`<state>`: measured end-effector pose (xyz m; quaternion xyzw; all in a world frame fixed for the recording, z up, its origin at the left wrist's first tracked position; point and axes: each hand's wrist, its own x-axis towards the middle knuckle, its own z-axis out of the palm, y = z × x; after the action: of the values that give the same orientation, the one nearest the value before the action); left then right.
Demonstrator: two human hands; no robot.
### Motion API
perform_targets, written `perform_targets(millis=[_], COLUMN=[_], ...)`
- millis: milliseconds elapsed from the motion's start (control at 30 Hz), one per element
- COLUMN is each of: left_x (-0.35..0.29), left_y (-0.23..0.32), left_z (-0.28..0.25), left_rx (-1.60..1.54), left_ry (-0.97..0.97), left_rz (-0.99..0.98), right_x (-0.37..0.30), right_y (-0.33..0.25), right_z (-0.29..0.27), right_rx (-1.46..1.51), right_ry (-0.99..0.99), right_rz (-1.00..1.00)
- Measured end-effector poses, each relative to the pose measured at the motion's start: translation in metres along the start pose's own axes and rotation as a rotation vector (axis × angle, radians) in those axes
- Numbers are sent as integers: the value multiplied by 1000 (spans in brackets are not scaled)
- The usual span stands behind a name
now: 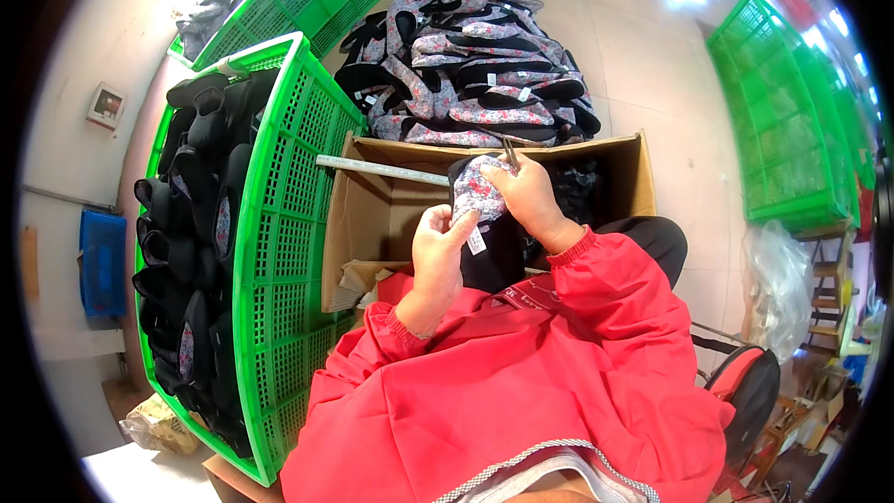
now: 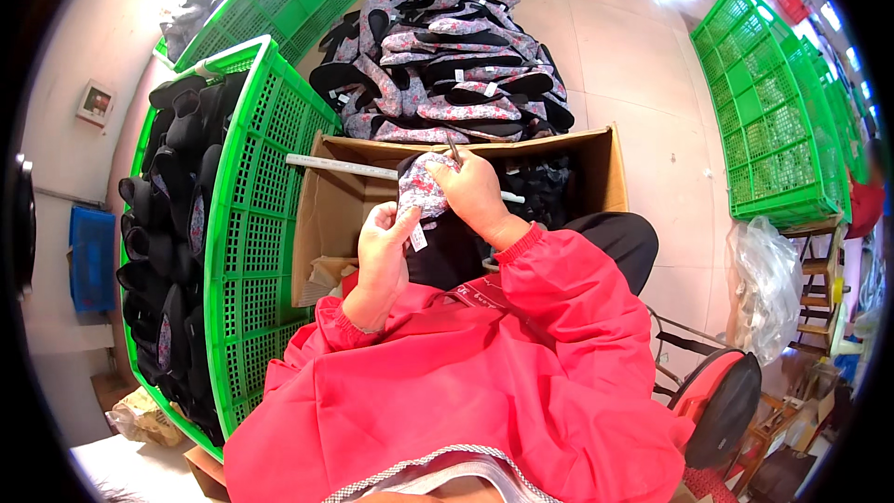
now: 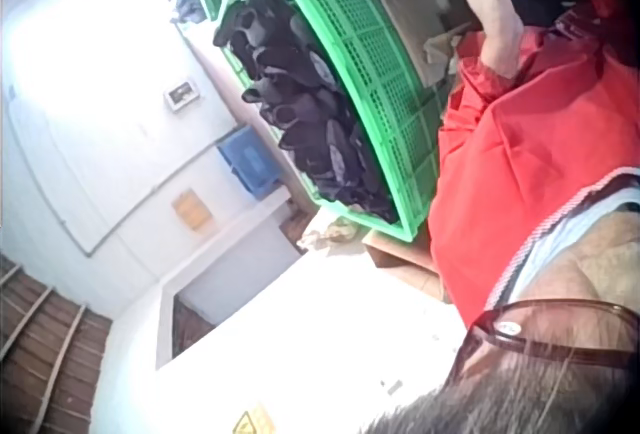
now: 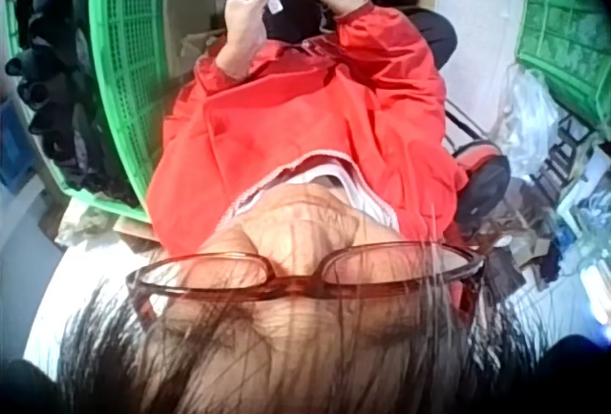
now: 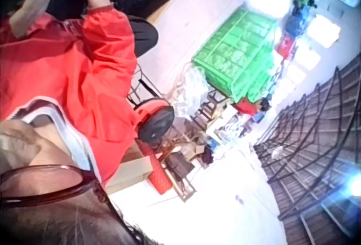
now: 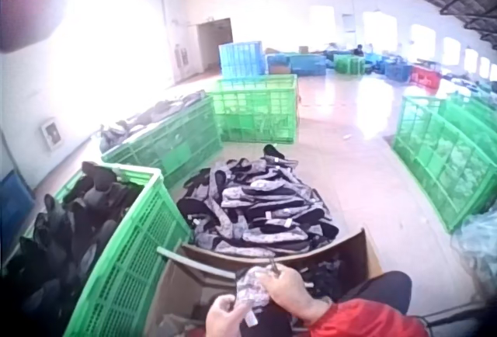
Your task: The person sits on the floor and sews the upper fabric onto the sole of a slipper using a needle and thread. They repeatedly pick up slippers from a cardboard box, stitch the components together, and place the finished items into a green plastic crate.
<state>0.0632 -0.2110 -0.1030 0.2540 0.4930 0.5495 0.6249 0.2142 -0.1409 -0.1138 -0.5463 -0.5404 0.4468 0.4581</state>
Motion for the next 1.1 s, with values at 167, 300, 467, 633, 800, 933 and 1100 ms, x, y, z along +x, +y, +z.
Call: perform_targets(millis=[167, 300, 467, 633, 800, 933, 1100], left_x=[21, 28, 38, 47, 52, 54, 55], left_y=[-14, -6, -6, -2, 4, 5, 5], left_z=[-18, -13, -20, -26, -22, -22, -20], left_rx=[0, -4, -4, -40, -66, -94, -133], left_ry=[10, 5, -16, 11, 55, 83, 103], left_rz=[-23, -97, -179, -259, -322, -322, -279], right_x=[9, 30, 42, 41, 39, 31, 5], right_y=[8, 41, 32, -8, -12, -7, 0], right_z=[13, 16, 6, -7, -12, -9, 7], right_rx=[-89, 85, 154, 224, 306, 410, 433], right_ry=[16, -48, -226, -319, -405, -347, -107], right_rz=[-21, 49, 269, 503, 481, 439, 134])
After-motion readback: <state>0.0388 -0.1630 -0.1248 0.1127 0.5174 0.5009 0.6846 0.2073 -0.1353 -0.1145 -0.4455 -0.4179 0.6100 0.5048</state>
